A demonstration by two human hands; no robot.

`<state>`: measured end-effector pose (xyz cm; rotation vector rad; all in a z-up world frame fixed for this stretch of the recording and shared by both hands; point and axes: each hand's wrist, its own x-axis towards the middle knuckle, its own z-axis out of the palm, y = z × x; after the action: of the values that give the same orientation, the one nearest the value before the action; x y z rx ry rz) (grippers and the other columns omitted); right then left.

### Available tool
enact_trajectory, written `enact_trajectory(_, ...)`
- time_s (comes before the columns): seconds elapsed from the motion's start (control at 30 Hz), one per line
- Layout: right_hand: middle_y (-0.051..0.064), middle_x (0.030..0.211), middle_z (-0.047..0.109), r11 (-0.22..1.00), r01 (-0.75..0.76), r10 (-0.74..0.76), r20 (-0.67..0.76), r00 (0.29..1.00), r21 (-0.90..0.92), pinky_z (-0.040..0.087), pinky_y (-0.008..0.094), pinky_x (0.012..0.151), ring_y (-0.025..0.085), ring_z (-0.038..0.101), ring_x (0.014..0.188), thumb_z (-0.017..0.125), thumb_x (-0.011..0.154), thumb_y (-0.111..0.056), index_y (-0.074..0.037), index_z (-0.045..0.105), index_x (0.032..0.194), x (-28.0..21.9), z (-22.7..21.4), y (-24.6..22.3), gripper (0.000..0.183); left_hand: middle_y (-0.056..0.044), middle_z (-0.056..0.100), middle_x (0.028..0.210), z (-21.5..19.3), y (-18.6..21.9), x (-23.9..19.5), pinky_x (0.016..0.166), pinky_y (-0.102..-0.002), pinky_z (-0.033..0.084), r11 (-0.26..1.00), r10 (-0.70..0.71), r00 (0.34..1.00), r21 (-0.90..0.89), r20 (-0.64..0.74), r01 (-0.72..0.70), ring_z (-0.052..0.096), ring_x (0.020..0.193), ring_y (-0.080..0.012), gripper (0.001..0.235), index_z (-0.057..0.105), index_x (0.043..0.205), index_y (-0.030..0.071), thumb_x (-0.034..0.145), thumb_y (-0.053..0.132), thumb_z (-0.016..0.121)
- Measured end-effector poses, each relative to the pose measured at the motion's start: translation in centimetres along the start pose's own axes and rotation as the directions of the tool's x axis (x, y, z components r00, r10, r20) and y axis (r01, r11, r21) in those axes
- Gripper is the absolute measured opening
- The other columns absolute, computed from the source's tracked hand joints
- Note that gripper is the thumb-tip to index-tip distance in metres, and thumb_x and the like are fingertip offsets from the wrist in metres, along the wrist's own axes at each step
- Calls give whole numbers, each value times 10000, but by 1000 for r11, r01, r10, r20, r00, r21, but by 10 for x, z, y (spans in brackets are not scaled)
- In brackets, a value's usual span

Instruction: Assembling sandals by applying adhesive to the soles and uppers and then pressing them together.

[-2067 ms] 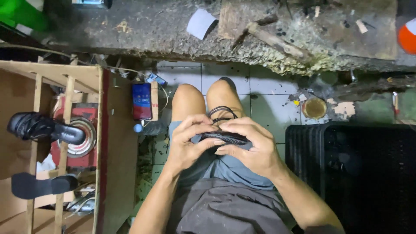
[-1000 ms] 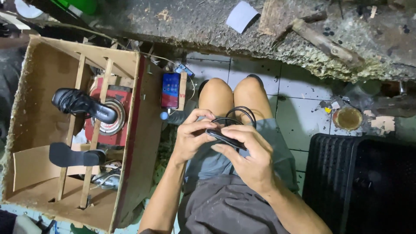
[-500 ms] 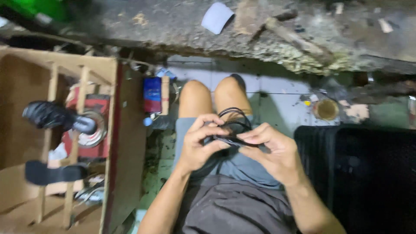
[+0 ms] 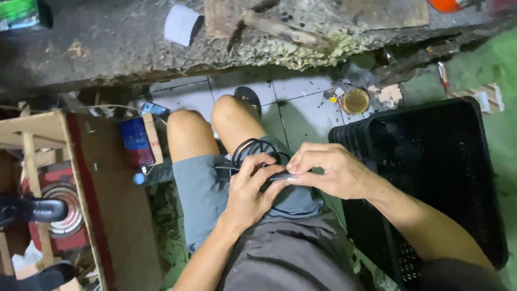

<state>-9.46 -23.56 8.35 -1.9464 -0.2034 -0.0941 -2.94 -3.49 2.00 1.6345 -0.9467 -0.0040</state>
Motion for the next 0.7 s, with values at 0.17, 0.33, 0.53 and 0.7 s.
enact_trajectory(0.17, 84, 916, 719, 992, 25, -20, 47, 999, -121, 590, 359, 711, 247, 735, 784, 808, 826, -105, -46, 714, 935, 1, -6, -17, 155, -103, 648, 1017, 6, 4, -1, 612, -376, 618, 997, -39, 999, 65, -27, 41, 712, 671, -289, 192, 755, 954, 67, 786, 95, 844)
enact_trajectory(0.33, 63, 849, 673, 982, 46, -43, 20, 999, -183, 571, 340, 693, 245, 685, 735, 736, 888, -74, -59, 697, 854, -4, 14, 1, 54, -103, 632, 1053, 7, -1, -7, 619, -378, 610, 995, -68, 996, 70, -60, 73, 709, 687, -284, 183, 762, 949, 81, 793, 131, 843)
enact_trajectory(0.53, 117, 959, 727, 901, -301, 249, 194, 949, 312, 582, 361, 794, 165, 686, 844, 815, 793, -46, 7, 732, 914, 5, -9, 20, 155, -91, 631, 1058, 6, -4, -6, 633, -351, 605, 994, -96, 991, 42, -88, 100, 722, 702, -270, 203, 769, 924, 94, 749, 114, 869)
enact_trajectory(0.7, 107, 862, 665, 741, -564, 503, 255, 826, 364, 580, 310, 725, 135, 632, 745, 873, 714, 1, 60, 760, 841, 3, -6, 25, 180, -102, 624, 1058, 15, -3, -6, 614, -361, 602, 995, -84, 995, 48, -49, 86, 715, 678, -280, 171, 763, 896, 81, 749, 66, 849)
